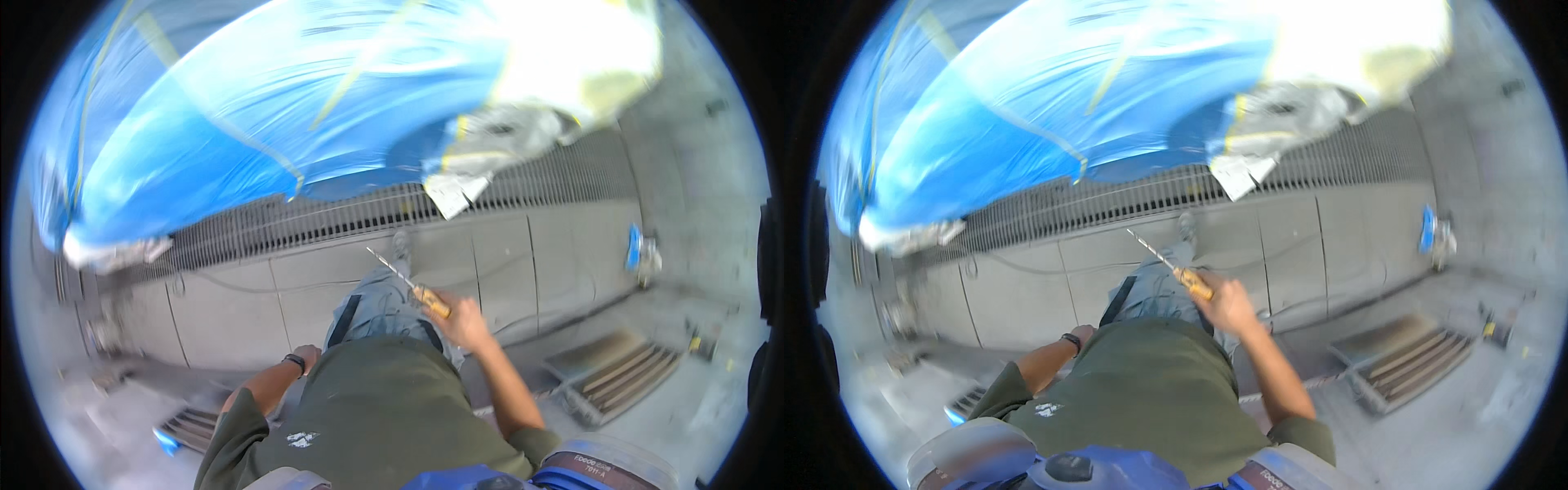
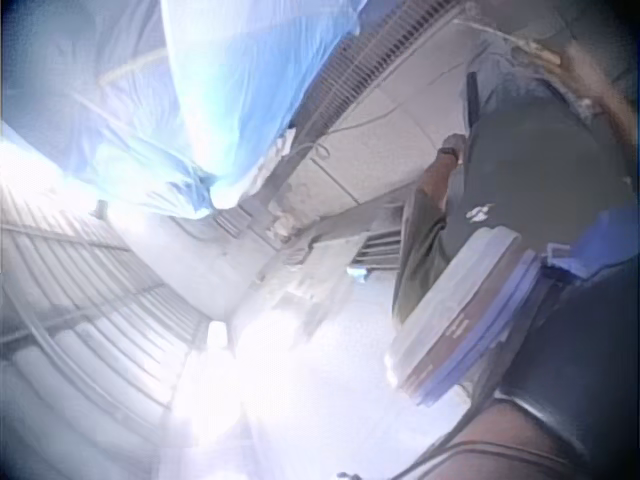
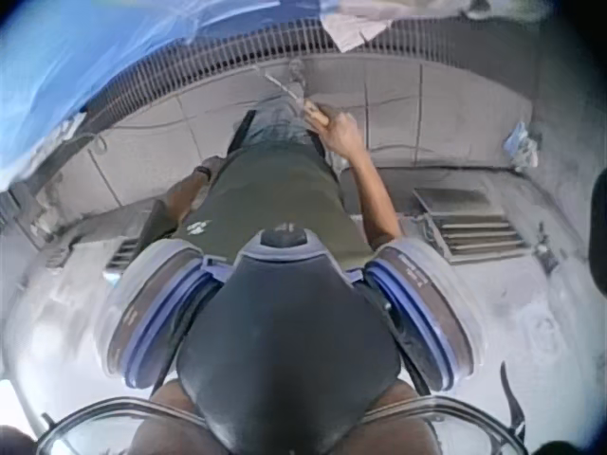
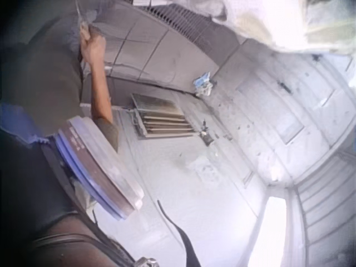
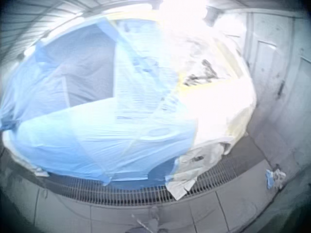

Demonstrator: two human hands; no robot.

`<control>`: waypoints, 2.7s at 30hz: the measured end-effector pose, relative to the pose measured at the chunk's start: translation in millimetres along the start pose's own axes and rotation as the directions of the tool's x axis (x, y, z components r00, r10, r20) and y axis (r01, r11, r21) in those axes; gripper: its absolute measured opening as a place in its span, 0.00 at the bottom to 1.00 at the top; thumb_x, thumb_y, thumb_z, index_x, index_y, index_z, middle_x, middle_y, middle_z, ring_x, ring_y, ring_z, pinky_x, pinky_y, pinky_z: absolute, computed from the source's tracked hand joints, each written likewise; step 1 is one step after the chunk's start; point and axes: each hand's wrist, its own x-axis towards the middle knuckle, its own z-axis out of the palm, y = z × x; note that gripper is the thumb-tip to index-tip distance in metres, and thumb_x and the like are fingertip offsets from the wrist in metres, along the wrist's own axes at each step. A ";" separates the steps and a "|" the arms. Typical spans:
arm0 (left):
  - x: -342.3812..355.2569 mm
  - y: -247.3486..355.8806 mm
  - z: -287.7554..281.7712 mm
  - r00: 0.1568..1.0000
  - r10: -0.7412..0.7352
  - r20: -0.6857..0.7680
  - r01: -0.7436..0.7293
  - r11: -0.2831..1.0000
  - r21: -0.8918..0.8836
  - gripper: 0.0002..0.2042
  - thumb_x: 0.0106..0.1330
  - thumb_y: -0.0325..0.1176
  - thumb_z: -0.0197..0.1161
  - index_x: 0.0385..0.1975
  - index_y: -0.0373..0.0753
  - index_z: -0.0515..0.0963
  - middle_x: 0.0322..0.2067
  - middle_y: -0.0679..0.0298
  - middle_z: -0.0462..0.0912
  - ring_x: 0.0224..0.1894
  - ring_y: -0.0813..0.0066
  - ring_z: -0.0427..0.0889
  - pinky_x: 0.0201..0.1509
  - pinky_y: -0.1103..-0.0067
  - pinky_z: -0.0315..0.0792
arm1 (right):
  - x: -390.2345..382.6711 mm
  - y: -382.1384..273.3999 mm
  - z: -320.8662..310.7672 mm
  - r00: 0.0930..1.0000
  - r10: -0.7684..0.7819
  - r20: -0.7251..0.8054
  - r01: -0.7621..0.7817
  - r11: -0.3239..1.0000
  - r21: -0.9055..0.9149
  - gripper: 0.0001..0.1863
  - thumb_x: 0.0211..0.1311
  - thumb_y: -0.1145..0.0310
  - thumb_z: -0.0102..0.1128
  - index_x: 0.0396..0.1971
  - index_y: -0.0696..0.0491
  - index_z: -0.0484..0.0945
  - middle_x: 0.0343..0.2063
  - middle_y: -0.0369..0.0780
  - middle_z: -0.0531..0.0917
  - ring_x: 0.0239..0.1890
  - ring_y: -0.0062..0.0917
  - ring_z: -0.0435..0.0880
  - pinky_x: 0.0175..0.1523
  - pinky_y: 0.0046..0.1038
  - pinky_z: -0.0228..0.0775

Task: The person uses a sanding tool to smooth the surface of a white car bumper, then switches to a spray gun to apply a coat of white paint. The bumper is masked with blue plastic and yellow tape to protect surrounding areas.

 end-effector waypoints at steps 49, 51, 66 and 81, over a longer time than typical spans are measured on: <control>-141.0 -1548.6 216.7 0.913 -0.119 -0.390 -0.089 0.875 -0.475 0.33 0.76 0.60 0.49 0.46 0.32 0.86 0.46 0.37 0.86 0.53 0.36 0.84 0.59 0.55 0.77 | 321.2 -1054.7 1210.2 0.910 -0.360 0.206 0.367 0.930 0.006 0.21 0.78 0.54 0.52 0.46 0.58 0.83 0.23 0.40 0.78 0.26 0.26 0.74 0.37 0.32 0.70; -175.3 -1633.0 119.9 0.729 -0.122 -0.674 -0.113 0.949 -0.294 0.24 0.74 0.52 0.55 0.47 0.33 0.85 0.37 0.42 0.88 0.43 0.39 0.86 0.51 0.54 0.80 | 314.1 -1076.8 1220.2 0.902 -0.431 0.023 0.430 0.902 0.036 0.20 0.77 0.55 0.56 0.42 0.60 0.83 0.22 0.46 0.79 0.25 0.38 0.77 0.38 0.38 0.73; -291.5 -1660.1 -501.3 -0.042 0.675 -0.736 0.030 0.737 0.675 0.40 0.74 0.46 0.60 0.77 0.28 0.53 0.79 0.46 0.52 0.82 0.49 0.50 0.84 0.60 0.46 | 356.8 -1173.2 1270.7 0.950 0.220 -0.221 -0.200 0.974 0.110 0.27 0.78 0.49 0.52 0.39 0.61 0.84 0.20 0.40 0.77 0.26 0.29 0.76 0.41 0.34 0.72; -337.9 -1606.7 -616.6 0.119 0.989 -0.093 0.131 0.077 0.988 0.42 0.71 0.55 0.62 0.78 0.37 0.58 0.79 0.61 0.58 0.81 0.66 0.54 0.85 0.68 0.50 | 366.1 -1214.2 1323.2 0.884 0.285 -0.372 -0.169 0.934 0.315 0.31 0.72 0.42 0.57 0.41 0.61 0.84 0.22 0.42 0.78 0.23 0.35 0.74 0.37 0.36 0.72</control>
